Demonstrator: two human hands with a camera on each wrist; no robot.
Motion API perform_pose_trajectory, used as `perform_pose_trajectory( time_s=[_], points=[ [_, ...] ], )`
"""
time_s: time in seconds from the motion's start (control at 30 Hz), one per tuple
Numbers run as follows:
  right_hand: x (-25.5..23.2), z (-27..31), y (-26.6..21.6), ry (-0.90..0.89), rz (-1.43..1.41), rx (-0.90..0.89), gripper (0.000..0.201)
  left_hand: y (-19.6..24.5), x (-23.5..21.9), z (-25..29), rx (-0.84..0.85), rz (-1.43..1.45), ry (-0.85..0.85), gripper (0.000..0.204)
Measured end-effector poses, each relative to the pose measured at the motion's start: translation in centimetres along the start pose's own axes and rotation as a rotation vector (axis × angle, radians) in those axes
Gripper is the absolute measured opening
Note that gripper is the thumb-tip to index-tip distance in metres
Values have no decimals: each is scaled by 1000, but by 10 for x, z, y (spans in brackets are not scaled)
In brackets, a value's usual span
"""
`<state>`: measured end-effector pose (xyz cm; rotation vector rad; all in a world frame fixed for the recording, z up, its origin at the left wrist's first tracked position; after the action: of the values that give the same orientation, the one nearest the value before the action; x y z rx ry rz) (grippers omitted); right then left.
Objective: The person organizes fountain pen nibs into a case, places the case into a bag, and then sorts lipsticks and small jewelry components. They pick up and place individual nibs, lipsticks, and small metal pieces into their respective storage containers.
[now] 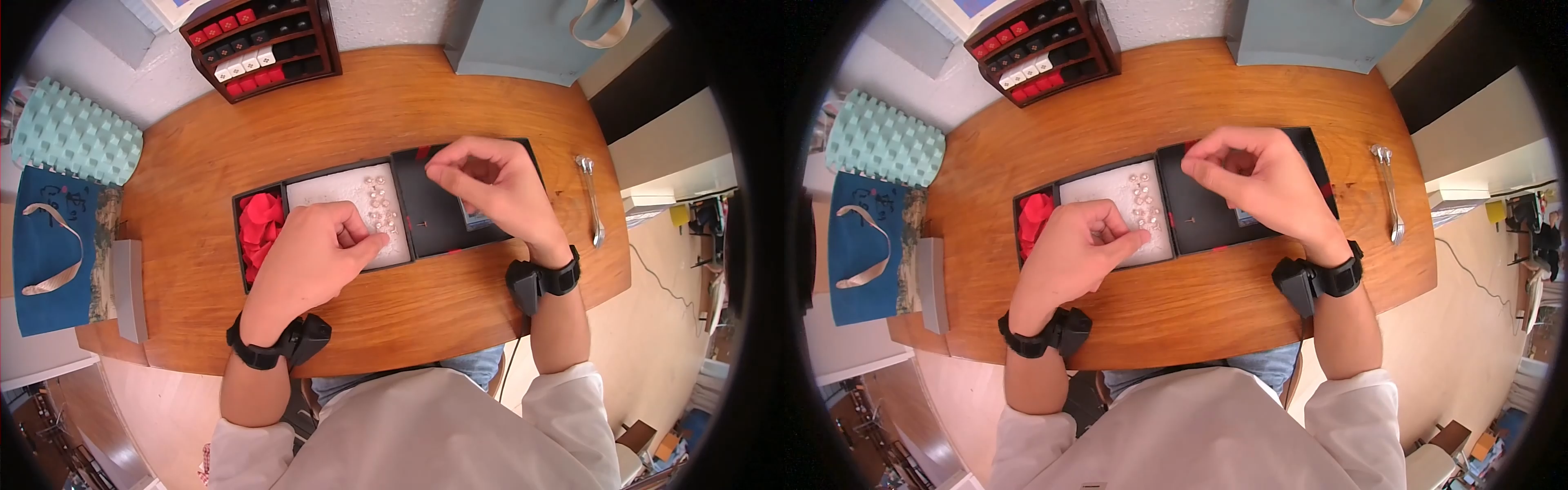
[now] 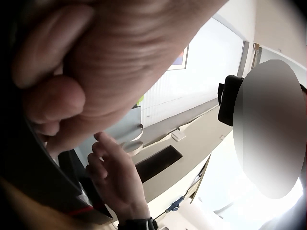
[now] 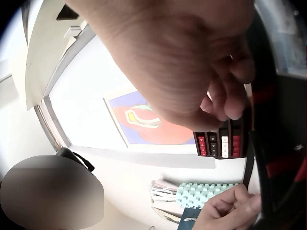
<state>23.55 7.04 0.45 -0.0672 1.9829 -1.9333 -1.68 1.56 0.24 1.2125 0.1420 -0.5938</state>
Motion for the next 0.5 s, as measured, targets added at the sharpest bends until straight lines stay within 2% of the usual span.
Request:
perform_pose_trajectory(
  time_s=[0.07, 0.1, 0.17, 0.33, 0.4, 0.43, 0.5],
  points=[
    [-2, -1, 9, -139, 185, -21, 10, 5, -5, 3, -31, 190, -42, 30],
    [-4, 0, 10, -141, 186, -23, 10, 6, -8, 4, -31, 191, -40, 30],
    [-3, 2, 7, -303, 383, 4, 12, 10, -13, 5, 9, 437, 16, 29],
    [8, 3, 5, -356, 481, -41, 14, 13, -13, 5, 40, 532, 21, 28],
    [10, 3, 5, -329, 541, -218, 13, 11, -11, 4, 51, 524, 28, 28],
    [10, 4, 5, -333, 542, -222, 13, 11, -11, 3, 39, 503, 32, 25],
    [6, 4, 2, -215, 528, -254, 9, 8, -10, 1, 30, 482, 37, 22]
  ],
)
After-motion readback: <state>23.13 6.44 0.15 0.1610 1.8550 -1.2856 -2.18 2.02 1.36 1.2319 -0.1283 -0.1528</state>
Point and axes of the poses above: each hand's wrist, its own z-axis away from the middle knuckle, its own x-axis out of the palm, y = z × x, the point moved 3 cm from there along -z, towards the middle knuckle, and after that the axes turned 2 degrees about z, right-handed, at the moved point
